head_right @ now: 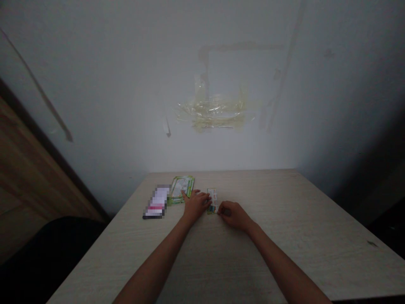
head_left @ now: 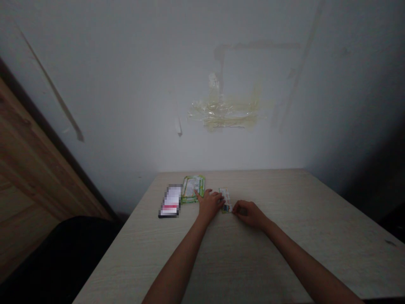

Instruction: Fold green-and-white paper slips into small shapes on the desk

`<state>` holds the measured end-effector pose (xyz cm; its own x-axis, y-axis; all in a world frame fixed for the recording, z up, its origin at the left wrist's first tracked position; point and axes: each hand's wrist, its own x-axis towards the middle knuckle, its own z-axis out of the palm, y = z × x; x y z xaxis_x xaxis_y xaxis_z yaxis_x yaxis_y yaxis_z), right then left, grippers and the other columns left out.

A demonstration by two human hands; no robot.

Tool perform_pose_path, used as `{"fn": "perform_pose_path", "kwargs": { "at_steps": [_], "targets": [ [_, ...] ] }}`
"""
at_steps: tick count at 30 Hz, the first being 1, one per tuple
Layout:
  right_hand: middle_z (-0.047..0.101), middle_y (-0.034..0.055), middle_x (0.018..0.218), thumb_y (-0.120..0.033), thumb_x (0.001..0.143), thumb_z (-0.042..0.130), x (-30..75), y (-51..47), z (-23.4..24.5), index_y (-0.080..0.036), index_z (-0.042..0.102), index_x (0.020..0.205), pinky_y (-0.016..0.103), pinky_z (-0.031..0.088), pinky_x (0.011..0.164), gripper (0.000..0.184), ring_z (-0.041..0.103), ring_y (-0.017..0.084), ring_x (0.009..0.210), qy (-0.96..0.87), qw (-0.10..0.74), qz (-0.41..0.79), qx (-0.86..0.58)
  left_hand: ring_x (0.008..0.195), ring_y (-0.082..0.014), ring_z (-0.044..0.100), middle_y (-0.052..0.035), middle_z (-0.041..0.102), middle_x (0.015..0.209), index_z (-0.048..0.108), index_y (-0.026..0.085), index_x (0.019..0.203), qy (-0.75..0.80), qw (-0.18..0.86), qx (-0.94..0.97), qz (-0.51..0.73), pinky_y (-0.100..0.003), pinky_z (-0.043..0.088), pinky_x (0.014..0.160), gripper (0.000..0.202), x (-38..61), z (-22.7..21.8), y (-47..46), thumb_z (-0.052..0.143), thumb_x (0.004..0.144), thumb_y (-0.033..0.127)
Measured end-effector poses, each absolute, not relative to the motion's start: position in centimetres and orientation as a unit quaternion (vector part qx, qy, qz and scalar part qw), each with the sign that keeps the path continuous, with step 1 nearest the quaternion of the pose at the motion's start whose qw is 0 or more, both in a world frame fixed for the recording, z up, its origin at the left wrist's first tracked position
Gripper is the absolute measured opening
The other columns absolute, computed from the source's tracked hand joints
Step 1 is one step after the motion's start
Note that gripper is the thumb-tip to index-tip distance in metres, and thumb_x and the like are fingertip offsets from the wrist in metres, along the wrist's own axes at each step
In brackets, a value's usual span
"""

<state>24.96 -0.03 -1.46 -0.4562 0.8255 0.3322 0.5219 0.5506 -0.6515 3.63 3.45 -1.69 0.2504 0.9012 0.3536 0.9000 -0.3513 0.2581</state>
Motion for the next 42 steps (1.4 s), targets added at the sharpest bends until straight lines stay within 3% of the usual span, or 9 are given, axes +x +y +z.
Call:
{"fn": "perform_pose_path", "kwargs": {
  "at_steps": [11, 20, 25, 32, 42],
  "targets": [
    [0.070, 0.0015, 0.084, -0.013, 0.075, 0.059, 25.1, 0.1, -2.0, -0.022, 0.066, 0.083, 0.029, 0.050, 0.076, 0.014, 0.065, 0.017, 0.079, -0.816, 0.330, 0.255, -0.399, 0.125, -0.0302, 0.041, 0.0013, 0.070, 0.110, 0.068, 0.038, 0.102, 0.568, 0.017, 0.788, 0.238, -0.070, -0.011, 0.107, 0.021, 3.6, -1.7, 3.3, 0.058, 0.085, 0.044],
    [0.072, 0.0025, 0.085, -0.025, 0.079, 0.064, 25.1, 0.4, -2.6, -0.021, 0.067, 0.087, 0.031, 0.053, 0.077, 0.009, 0.067, 0.017, 0.079, -0.772, 0.362, 0.310, -0.420, 0.127, -0.0317, 0.040, 0.0002, 0.069, 0.114, 0.066, 0.037, 0.105, 0.553, 0.026, 0.798, 0.239, -0.072, -0.016, 0.104, 0.026, 3.5, -1.5, 2.9, 0.060, 0.082, 0.047],
    [0.071, 0.0027, 0.086, -0.026, 0.079, 0.065, 25.2, 1.0, -3.1, -0.021, 0.065, 0.089, 0.033, 0.053, 0.080, 0.011, 0.067, 0.017, 0.082, -0.748, 0.386, 0.334, -0.425, 0.129, -0.0348, 0.039, 0.0001, 0.067, 0.120, 0.062, 0.039, 0.114, 0.549, 0.019, 0.806, 0.221, -0.076, -0.014, 0.102, 0.039, 3.2, -1.7, 2.7, 0.062, 0.078, 0.054],
    [0.068, 0.0038, 0.089, -0.027, 0.076, 0.068, 25.2, 1.2, -3.4, -0.020, 0.065, 0.086, 0.032, 0.052, 0.079, 0.012, 0.066, 0.017, 0.080, -0.755, 0.388, 0.290, -0.442, 0.129, -0.0364, 0.038, 0.0026, 0.061, 0.130, 0.059, 0.047, 0.120, 0.543, 0.023, 0.814, 0.204, -0.076, -0.009, 0.103, 0.042, 2.9, -2.0, 2.7, 0.057, 0.080, 0.058],
    [0.066, 0.0035, 0.092, -0.023, 0.076, 0.067, 24.8, 1.6, -2.9, -0.021, 0.066, 0.082, 0.031, 0.049, 0.083, 0.006, 0.063, 0.017, 0.085, -0.769, 0.388, 0.251, -0.441, 0.132, -0.0363, 0.035, 0.0048, 0.056, 0.136, 0.055, 0.050, 0.124, 0.560, 0.004, 0.811, 0.171, -0.079, -0.007, 0.101, 0.045, 3.1, -2.3, 2.8, 0.052, 0.081, 0.063]
  ]
}}
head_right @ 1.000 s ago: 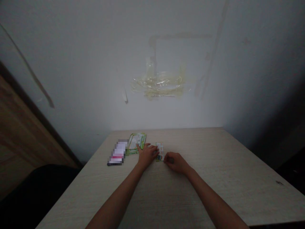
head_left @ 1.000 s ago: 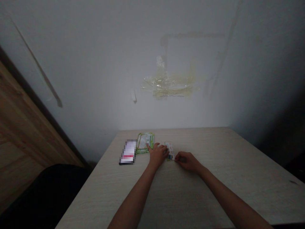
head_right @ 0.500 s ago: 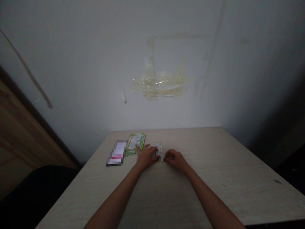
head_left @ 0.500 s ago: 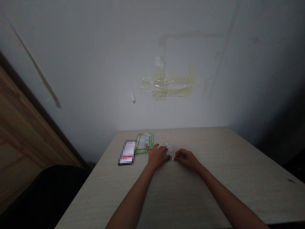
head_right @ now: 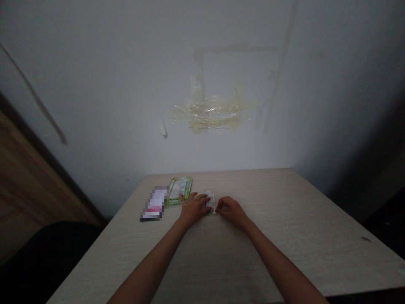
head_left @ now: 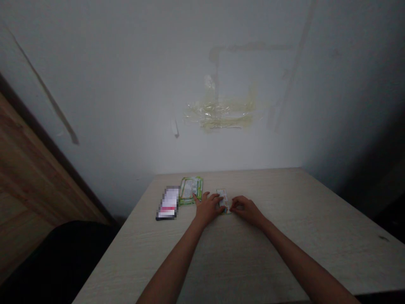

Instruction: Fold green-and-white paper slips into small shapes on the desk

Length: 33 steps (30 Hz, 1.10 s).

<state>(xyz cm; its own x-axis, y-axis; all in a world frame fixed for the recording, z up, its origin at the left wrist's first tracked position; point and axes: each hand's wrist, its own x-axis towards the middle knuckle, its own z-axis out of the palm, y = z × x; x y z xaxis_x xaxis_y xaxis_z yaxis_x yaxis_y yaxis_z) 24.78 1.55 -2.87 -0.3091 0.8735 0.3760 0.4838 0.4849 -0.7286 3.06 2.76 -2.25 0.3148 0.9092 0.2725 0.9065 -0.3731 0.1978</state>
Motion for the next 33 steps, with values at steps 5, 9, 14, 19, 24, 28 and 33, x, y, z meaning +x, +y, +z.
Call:
{"fn": "perform_pose_path", "kwargs": {
  "at_steps": [5, 9, 14, 19, 24, 28, 33],
  "targets": [
    [0.066, 0.0028, 0.090, -0.024, 0.077, 0.066, 24.6, 2.1, -2.9, -0.021, 0.065, 0.081, 0.029, 0.050, 0.080, 0.005, 0.063, 0.016, 0.083, -0.762, 0.398, 0.252, -0.444, 0.132, -0.0363, 0.034, 0.0045, 0.056, 0.136, 0.055, 0.049, 0.124, 0.559, 0.009, 0.810, 0.176, -0.078, -0.006, 0.103, 0.044, 3.1, -2.3, 2.8, 0.053, 0.082, 0.061],
    [0.066, 0.0018, 0.084, -0.024, 0.076, 0.066, 24.4, 2.8, -3.1, -0.021, 0.065, 0.080, 0.029, 0.049, 0.077, 0.005, 0.063, 0.016, 0.081, -0.764, 0.396, 0.237, -0.451, 0.132, -0.0356, 0.035, 0.0052, 0.057, 0.135, 0.056, 0.050, 0.123, 0.550, 0.018, 0.813, 0.192, -0.078, -0.009, 0.102, 0.042, 3.0, -2.4, 2.8, 0.053, 0.082, 0.060],
    [0.068, 0.0015, 0.083, -0.027, 0.077, 0.066, 24.1, 3.8, -3.4, -0.022, 0.065, 0.080, 0.029, 0.047, 0.078, 0.006, 0.062, 0.017, 0.082, -0.766, 0.402, 0.200, -0.461, 0.132, -0.0348, 0.036, 0.0041, 0.058, 0.134, 0.058, 0.048, 0.121, 0.548, 0.021, 0.811, 0.202, -0.077, -0.012, 0.102, 0.041, 3.0, -2.4, 2.8, 0.054, 0.082, 0.060],
    [0.068, 0.0013, 0.081, -0.027, 0.076, 0.068, 23.8, 5.0, -3.6, -0.022, 0.064, 0.080, 0.029, 0.046, 0.078, 0.007, 0.062, 0.017, 0.082, -0.756, 0.396, 0.184, -0.487, 0.133, -0.0361, 0.035, 0.0052, 0.057, 0.135, 0.056, 0.051, 0.122, 0.550, 0.004, 0.813, 0.191, -0.078, -0.007, 0.102, 0.042, 3.0, -2.7, 2.9, 0.053, 0.082, 0.061],
    [0.068, 0.0012, 0.081, -0.027, 0.077, 0.066, 23.7, 6.1, -3.8, -0.022, 0.064, 0.080, 0.028, 0.045, 0.078, 0.005, 0.062, 0.017, 0.083, -0.750, 0.399, 0.170, -0.499, 0.134, -0.0353, 0.034, 0.0064, 0.056, 0.136, 0.055, 0.052, 0.123, 0.545, 0.005, 0.816, 0.194, -0.078, -0.008, 0.103, 0.042, 2.9, -2.8, 2.9, 0.053, 0.082, 0.061],
    [0.069, 0.0015, 0.082, -0.027, 0.078, 0.065, 23.4, 6.9, -4.1, -0.022, 0.064, 0.082, 0.029, 0.045, 0.079, 0.007, 0.063, 0.017, 0.083, -0.741, 0.409, 0.165, -0.506, 0.135, -0.0355, 0.033, 0.0052, 0.056, 0.136, 0.055, 0.050, 0.123, 0.542, 0.013, 0.816, 0.201, -0.077, -0.009, 0.103, 0.043, 2.9, -2.8, 2.9, 0.054, 0.082, 0.060],
    [0.069, 0.0012, 0.081, -0.027, 0.077, 0.064, 23.1, 7.8, -4.1, -0.022, 0.063, 0.082, 0.030, 0.046, 0.079, 0.007, 0.064, 0.018, 0.083, -0.730, 0.416, 0.164, -0.517, 0.136, -0.0355, 0.032, 0.0062, 0.056, 0.137, 0.055, 0.051, 0.123, 0.549, 0.015, 0.814, 0.191, -0.077, -0.006, 0.104, 0.042, 2.9, -2.6, 2.8, 0.053, 0.082, 0.061]
  ]
}}
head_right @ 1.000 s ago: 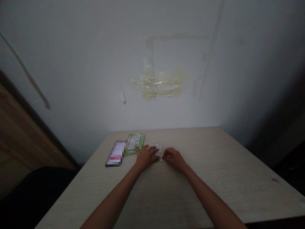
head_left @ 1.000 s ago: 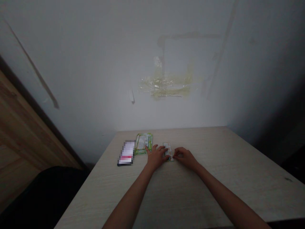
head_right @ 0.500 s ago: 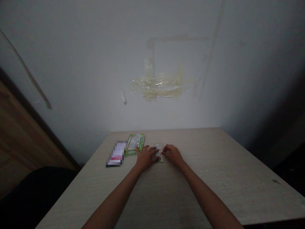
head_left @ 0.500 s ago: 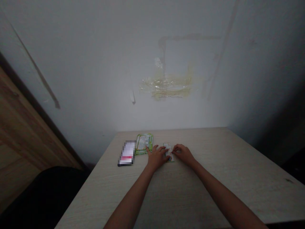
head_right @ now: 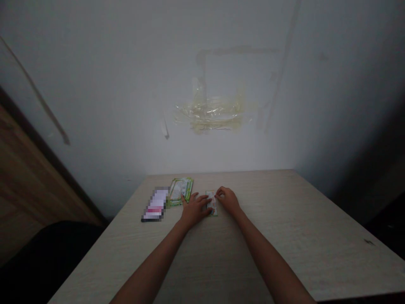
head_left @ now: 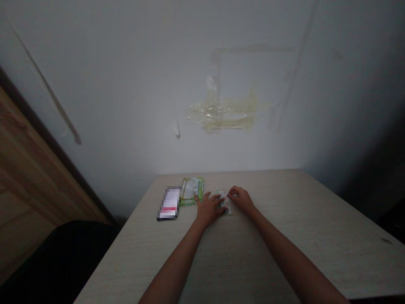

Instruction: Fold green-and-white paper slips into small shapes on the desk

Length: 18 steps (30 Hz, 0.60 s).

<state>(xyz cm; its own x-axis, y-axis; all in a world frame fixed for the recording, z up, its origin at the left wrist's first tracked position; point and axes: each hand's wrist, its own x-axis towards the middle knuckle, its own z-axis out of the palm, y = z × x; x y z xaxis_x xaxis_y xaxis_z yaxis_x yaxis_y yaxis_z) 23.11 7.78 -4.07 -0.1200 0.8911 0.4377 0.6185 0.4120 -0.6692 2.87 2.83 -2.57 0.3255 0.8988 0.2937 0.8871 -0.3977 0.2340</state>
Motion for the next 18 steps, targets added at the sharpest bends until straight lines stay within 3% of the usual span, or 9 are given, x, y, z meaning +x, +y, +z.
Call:
{"fn": "perform_pose_path", "kwargs": {
  "at_steps": [18],
  "targets": [
    [0.071, 0.0015, 0.082, -0.026, 0.077, 0.062, 21.7, 9.8, -4.1, -0.023, 0.063, 0.083, 0.028, 0.048, 0.075, 0.007, 0.066, 0.018, 0.081, -0.682, 0.430, 0.146, -0.573, 0.136, -0.0352, 0.031, 0.0059, 0.055, 0.137, 0.055, 0.051, 0.124, 0.551, 0.018, 0.815, 0.176, -0.077, -0.005, 0.104, 0.042, 3.0, -1.8, 2.5, 0.053, 0.083, 0.060]
  ]
}}
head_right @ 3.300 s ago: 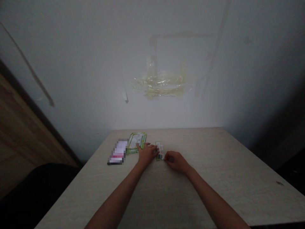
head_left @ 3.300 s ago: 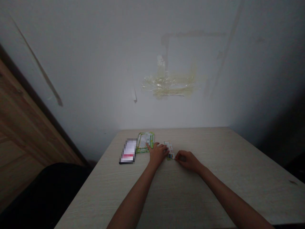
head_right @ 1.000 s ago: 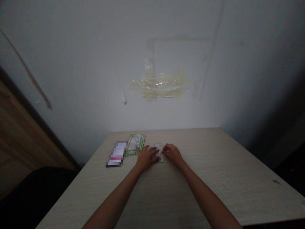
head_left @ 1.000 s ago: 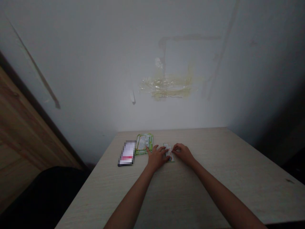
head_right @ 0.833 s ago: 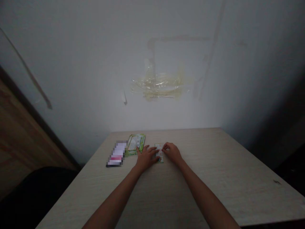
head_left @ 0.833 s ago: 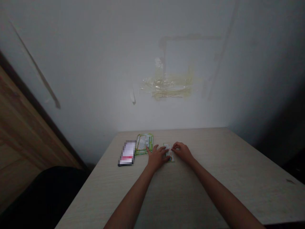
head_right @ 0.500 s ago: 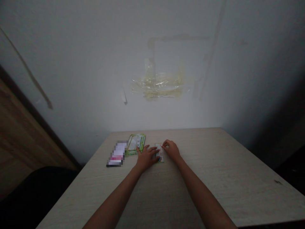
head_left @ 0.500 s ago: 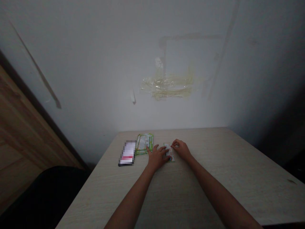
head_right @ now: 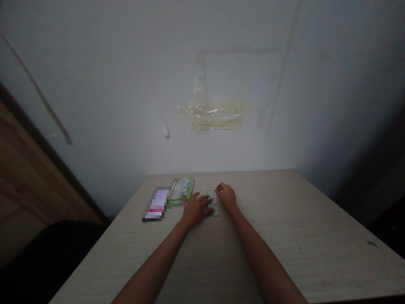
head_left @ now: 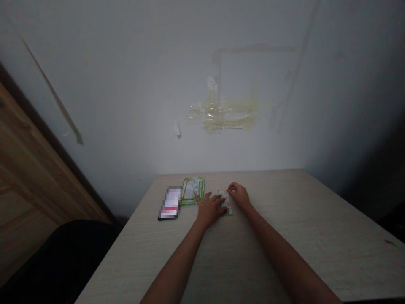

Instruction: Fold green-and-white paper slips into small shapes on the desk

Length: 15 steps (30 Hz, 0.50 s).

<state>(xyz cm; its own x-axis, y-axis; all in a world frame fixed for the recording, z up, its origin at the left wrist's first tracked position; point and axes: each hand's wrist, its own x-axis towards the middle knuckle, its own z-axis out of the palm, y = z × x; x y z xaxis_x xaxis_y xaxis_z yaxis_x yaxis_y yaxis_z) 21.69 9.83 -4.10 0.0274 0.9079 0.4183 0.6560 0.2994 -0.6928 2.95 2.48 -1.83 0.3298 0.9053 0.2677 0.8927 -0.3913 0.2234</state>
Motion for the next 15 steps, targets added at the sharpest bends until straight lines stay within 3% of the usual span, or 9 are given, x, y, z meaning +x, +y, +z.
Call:
{"fn": "perform_pose_path", "kwargs": {
  "at_steps": [7, 15],
  "targets": [
    [0.071, 0.0021, 0.084, -0.028, 0.078, 0.061, 21.48, 9.91, -4.29, -0.024, 0.063, 0.084, 0.028, 0.048, 0.074, 0.008, 0.066, 0.017, 0.082, -0.672, 0.435, 0.139, -0.582, 0.136, -0.0346, 0.031, 0.0052, 0.056, 0.137, 0.056, 0.050, 0.123, 0.553, 0.025, 0.812, 0.188, -0.075, -0.006, 0.106, 0.041, 2.98, -1.93, 2.47, 0.053, 0.083, 0.059],
    [0.072, 0.0022, 0.081, -0.040, 0.077, 0.060, 22.23, 9.47, -4.29, -0.021, 0.061, 0.083, 0.030, 0.050, 0.075, 0.020, 0.068, 0.018, 0.079, -0.638, 0.490, 0.235, -0.545, 0.135, -0.0353, 0.032, 0.0053, 0.057, 0.135, 0.057, 0.049, 0.122, 0.557, 0.023, 0.807, 0.197, -0.076, -0.009, 0.104, 0.040, 2.89, -1.94, 2.27, 0.053, 0.083, 0.057]
  ]
}}
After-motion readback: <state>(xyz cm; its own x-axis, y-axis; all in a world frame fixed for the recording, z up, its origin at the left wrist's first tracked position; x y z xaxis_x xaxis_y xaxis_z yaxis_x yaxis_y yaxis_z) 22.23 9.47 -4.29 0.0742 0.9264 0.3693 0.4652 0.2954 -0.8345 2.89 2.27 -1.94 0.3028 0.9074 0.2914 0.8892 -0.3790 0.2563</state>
